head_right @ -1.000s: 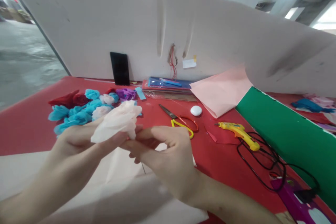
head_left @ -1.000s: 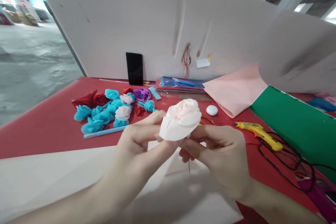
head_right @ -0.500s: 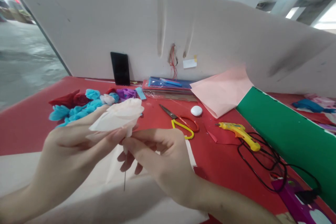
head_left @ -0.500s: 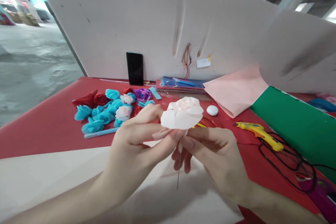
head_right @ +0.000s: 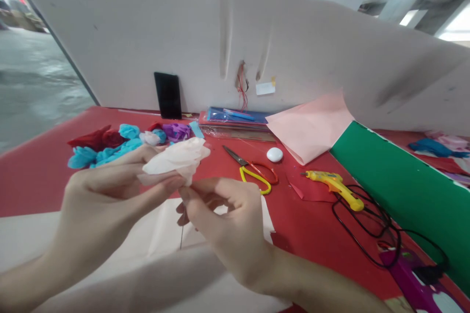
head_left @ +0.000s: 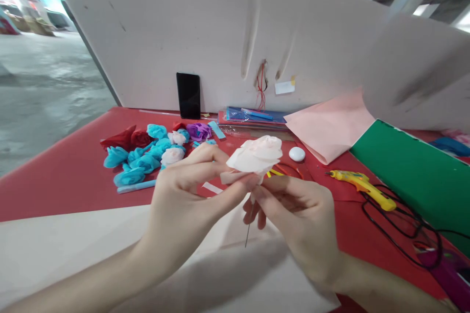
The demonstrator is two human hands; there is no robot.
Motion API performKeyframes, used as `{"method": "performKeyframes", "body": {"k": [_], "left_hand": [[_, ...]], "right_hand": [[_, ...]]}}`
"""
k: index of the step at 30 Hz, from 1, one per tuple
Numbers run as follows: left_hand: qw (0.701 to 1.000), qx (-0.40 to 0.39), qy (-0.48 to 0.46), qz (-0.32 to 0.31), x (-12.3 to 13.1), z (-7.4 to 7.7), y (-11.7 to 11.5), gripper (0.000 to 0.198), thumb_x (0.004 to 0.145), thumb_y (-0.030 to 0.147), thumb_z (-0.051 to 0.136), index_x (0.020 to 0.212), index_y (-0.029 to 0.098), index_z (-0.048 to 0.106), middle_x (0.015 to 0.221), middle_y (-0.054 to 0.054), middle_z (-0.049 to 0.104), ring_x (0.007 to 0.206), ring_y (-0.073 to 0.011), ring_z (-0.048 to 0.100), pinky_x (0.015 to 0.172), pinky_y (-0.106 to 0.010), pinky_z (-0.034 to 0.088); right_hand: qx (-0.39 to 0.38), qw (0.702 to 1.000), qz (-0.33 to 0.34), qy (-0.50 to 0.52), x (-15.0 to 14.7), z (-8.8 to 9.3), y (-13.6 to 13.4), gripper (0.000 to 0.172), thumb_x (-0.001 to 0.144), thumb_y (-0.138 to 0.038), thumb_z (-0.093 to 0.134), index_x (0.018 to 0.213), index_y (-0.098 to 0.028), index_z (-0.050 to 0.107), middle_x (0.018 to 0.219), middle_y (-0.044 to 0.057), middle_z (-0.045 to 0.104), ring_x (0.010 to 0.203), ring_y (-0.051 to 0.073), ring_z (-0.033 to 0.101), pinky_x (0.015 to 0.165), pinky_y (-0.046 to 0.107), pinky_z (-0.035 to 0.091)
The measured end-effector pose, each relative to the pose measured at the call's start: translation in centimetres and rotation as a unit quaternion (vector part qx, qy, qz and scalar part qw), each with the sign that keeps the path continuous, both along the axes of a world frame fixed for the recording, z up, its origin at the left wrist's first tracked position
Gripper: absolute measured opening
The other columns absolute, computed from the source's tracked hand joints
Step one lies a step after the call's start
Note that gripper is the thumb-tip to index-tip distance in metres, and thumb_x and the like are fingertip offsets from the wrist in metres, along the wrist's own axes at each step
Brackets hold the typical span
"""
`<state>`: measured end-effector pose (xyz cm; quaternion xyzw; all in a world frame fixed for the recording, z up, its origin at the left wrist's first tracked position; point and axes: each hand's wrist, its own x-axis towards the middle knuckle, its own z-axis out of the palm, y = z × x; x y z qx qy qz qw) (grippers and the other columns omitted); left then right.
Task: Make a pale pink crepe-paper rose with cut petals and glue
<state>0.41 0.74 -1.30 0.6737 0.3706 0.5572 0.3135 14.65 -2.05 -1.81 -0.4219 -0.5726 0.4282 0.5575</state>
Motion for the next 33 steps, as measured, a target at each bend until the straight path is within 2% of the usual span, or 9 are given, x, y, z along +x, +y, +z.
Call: {"method": "performKeyframes", "body": {"k": [3,7,15,19,24,26,29,33], "left_hand": [[1.000,-0.012,0.007,-0.003,0.0,0.1,-0.2,0.015,0.075,0.024,0.067,0.061,0.030,0.069,0.060,0.004,0.056,0.063,-0.0138,0.052,0.056,-0.026,0.043],[0.999,-0.023,0.010,-0.045,0.0,0.3,-0.5,0.019,0.077,0.026,0.065,0.059,0.030,0.070,0.065,0.005,0.060,0.064,-0.0121,0.056,0.061,-0.023,0.049],[0.999,-0.001,0.011,-0.046,0.1,0.4,-0.7,0.019,0.077,0.024,0.066,0.059,0.031,0.071,0.063,0.006,0.059,0.062,-0.0098,0.055,0.059,-0.019,0.049],[0.998,-0.028,-0.009,-0.060,0.4,0.6,-0.8,0.019,0.074,0.024,0.068,0.056,0.030,0.070,0.062,0.007,0.059,0.061,-0.0088,0.055,0.059,-0.017,0.049],[0.990,-0.098,-0.028,-0.094,0.1,0.6,-0.7,0.022,0.075,0.027,0.067,0.053,0.027,0.067,0.063,0.006,0.060,0.058,-0.0082,0.057,0.056,-0.017,0.048],[0.987,-0.125,-0.027,-0.098,-0.1,0.6,-0.5,0.024,0.075,0.030,0.067,0.052,0.025,0.067,0.064,0.006,0.061,0.059,-0.0086,0.058,0.053,-0.017,0.047],[0.985,-0.138,-0.027,-0.098,-0.3,0.7,-0.2,0.021,0.076,0.029,0.066,0.055,0.026,0.067,0.064,0.006,0.064,0.062,-0.0096,0.059,0.058,-0.017,0.047],[0.989,-0.100,-0.015,-0.107,-0.3,0.8,0.1,0.017,0.079,0.030,0.063,0.064,0.030,0.070,0.070,0.009,0.069,0.072,-0.0112,0.061,0.065,-0.017,0.048]], "right_hand": [[0.013,1.000,-0.021,-0.004,-0.1,0.1,0.0,0.009,0.076,-0.020,0.065,0.069,-0.016,0.068,0.055,-0.001,0.065,0.047,0.011,0.062,0.043,0.018,0.049],[0.013,0.999,-0.028,0.008,0.0,0.1,-0.1,0.010,0.073,-0.020,0.068,0.064,-0.016,0.065,0.054,-0.001,0.064,0.046,0.011,0.061,0.042,0.017,0.048],[0.012,0.999,-0.029,0.006,0.1,0.1,-0.4,0.012,0.074,-0.021,0.068,0.065,-0.017,0.062,0.052,-0.003,0.061,0.045,0.009,0.060,0.041,0.016,0.046],[0.026,0.999,-0.025,0.002,0.1,0.1,-0.5,0.009,0.071,-0.015,0.069,0.067,-0.017,0.062,0.053,-0.003,0.062,0.046,0.009,0.061,0.042,0.016,0.047],[0.031,0.999,-0.024,0.005,0.1,0.3,-0.3,0.013,0.068,-0.007,0.069,0.065,-0.018,0.063,0.053,-0.005,0.062,0.046,0.007,0.059,0.043,0.013,0.045],[0.021,1.000,0.009,0.005,0.2,0.6,-0.1,0.012,0.068,-0.009,0.070,0.070,-0.020,0.066,0.056,-0.005,0.064,0.049,0.007,0.060,0.043,0.013,0.045],[0.021,0.998,0.054,-0.010,0.5,0.8,0.2,0.010,0.070,-0.017,0.070,0.078,-0.023,0.069,0.061,-0.004,0.065,0.053,0.009,0.060,0.047,0.017,0.046],[0.062,0.998,0.005,0.020,1.1,0.7,0.8,0.006,0.079,-0.025,0.065,0.083,-0.026,0.070,0.070,-0.004,0.061,0.056,0.005,0.049,0.051,0.018,0.041]]}}
